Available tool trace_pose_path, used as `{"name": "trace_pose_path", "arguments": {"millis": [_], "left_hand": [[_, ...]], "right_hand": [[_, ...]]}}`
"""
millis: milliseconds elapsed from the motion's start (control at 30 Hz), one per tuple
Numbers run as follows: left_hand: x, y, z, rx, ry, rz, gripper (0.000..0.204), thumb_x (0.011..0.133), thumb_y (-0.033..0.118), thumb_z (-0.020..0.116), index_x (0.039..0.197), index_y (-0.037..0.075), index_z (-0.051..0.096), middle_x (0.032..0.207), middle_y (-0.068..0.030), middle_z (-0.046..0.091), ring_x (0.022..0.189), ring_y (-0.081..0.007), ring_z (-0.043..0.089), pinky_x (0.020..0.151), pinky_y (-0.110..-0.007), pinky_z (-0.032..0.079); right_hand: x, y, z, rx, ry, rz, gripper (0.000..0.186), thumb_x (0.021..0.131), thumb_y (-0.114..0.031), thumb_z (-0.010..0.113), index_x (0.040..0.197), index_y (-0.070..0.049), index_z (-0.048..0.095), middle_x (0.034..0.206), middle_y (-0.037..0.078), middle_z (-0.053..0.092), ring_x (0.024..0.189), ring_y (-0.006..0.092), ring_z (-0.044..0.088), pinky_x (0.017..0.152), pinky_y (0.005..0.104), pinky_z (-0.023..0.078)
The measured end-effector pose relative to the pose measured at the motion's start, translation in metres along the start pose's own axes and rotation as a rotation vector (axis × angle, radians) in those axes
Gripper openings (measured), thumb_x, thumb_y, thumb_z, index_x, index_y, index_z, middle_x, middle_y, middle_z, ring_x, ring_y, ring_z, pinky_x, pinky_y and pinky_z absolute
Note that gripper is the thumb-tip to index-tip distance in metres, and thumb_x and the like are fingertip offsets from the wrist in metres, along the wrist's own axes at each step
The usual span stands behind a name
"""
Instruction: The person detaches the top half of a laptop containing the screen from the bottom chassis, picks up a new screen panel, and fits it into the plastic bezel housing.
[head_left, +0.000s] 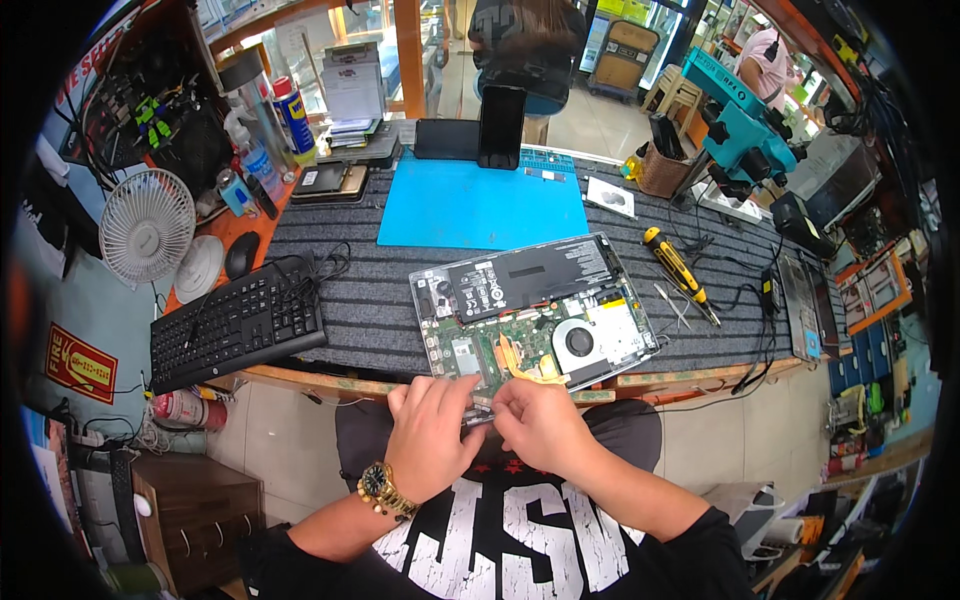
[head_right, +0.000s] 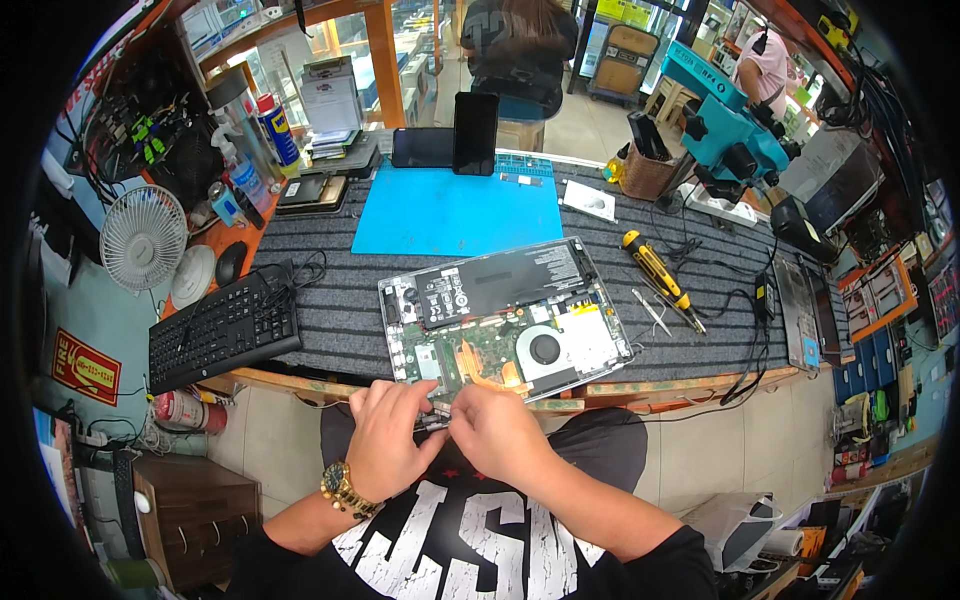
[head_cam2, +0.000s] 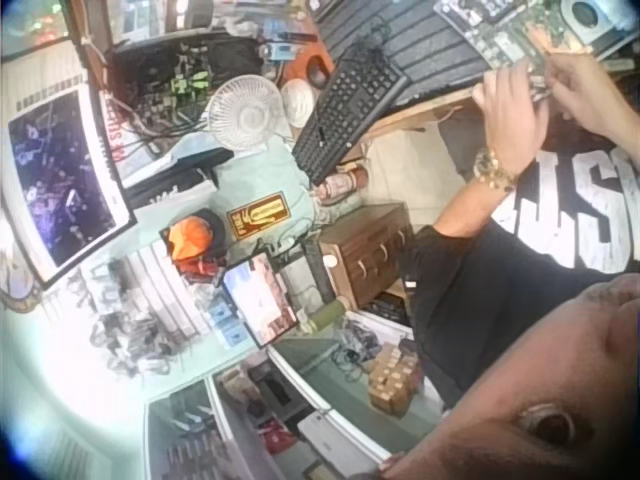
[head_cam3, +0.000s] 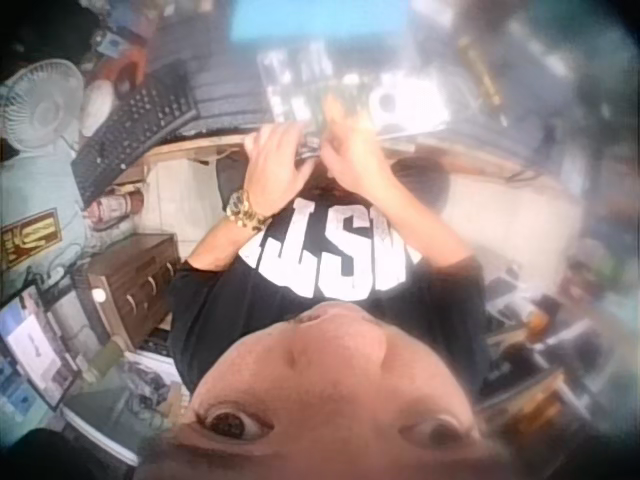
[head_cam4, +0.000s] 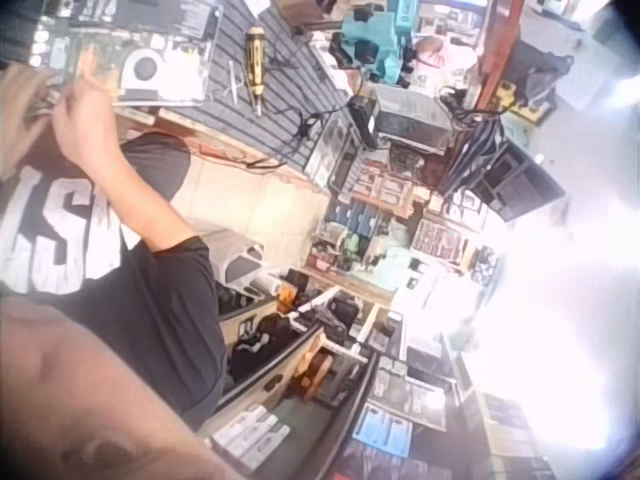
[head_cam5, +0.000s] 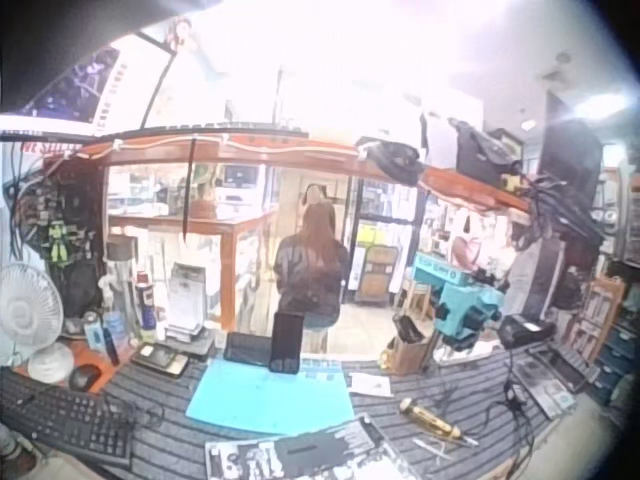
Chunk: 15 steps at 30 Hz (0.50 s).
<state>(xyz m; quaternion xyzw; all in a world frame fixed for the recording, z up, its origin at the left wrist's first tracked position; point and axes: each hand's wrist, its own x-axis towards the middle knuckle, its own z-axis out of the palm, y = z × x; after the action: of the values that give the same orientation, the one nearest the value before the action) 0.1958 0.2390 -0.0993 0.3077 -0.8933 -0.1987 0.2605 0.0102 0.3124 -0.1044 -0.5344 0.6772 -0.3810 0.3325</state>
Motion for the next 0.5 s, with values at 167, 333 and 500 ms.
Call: {"name": "trace_pose_path", "arguments": {"millis": [167, 333, 500], "left_hand": [[-0.003, 0.005, -0.004, -0.038, -0.007, -0.061, 0.067, 0.074, 0.019, 0.092, 0.134, 0.007, 0.064, 0.103, -0.0023, 0.069, 0.106, -0.0266, 0.060, 0.093, -0.045, 0.037], [-0.001, 0.006, -0.005, -0.043, -0.024, -0.077, 0.069, 0.074, 0.020, 0.093, 0.135, 0.007, 0.064, 0.103, -0.0028, 0.068, 0.105, -0.0270, 0.060, 0.092, -0.045, 0.037], [-0.001, 0.005, -0.002, -0.022, -0.003, -0.054, 0.072, 0.072, 0.018, 0.093, 0.137, 0.008, 0.063, 0.102, -0.0030, 0.067, 0.105, -0.0272, 0.059, 0.090, -0.045, 0.037]], "right_hand": [[-0.001, 0.001, 0.001, 0.013, -0.001, -0.017, 0.011, 0.092, -0.007, 0.070, 0.090, 0.003, 0.072, 0.077, 0.022, 0.074, 0.071, 0.0386, 0.075, 0.068, 0.0449, 0.058], [0.000, 0.010, 0.004, 0.013, -0.029, -0.019, 0.010, 0.096, -0.004, 0.067, 0.093, 0.005, 0.069, 0.077, 0.016, 0.074, 0.068, 0.0262, 0.075, 0.063, 0.0369, 0.060], [-0.001, 0.012, 0.003, -0.004, -0.054, -0.051, 0.009, 0.100, -0.001, 0.064, 0.096, 0.007, 0.067, 0.078, 0.010, 0.074, 0.065, 0.0139, 0.075, 0.059, 0.0295, 0.061]]}}
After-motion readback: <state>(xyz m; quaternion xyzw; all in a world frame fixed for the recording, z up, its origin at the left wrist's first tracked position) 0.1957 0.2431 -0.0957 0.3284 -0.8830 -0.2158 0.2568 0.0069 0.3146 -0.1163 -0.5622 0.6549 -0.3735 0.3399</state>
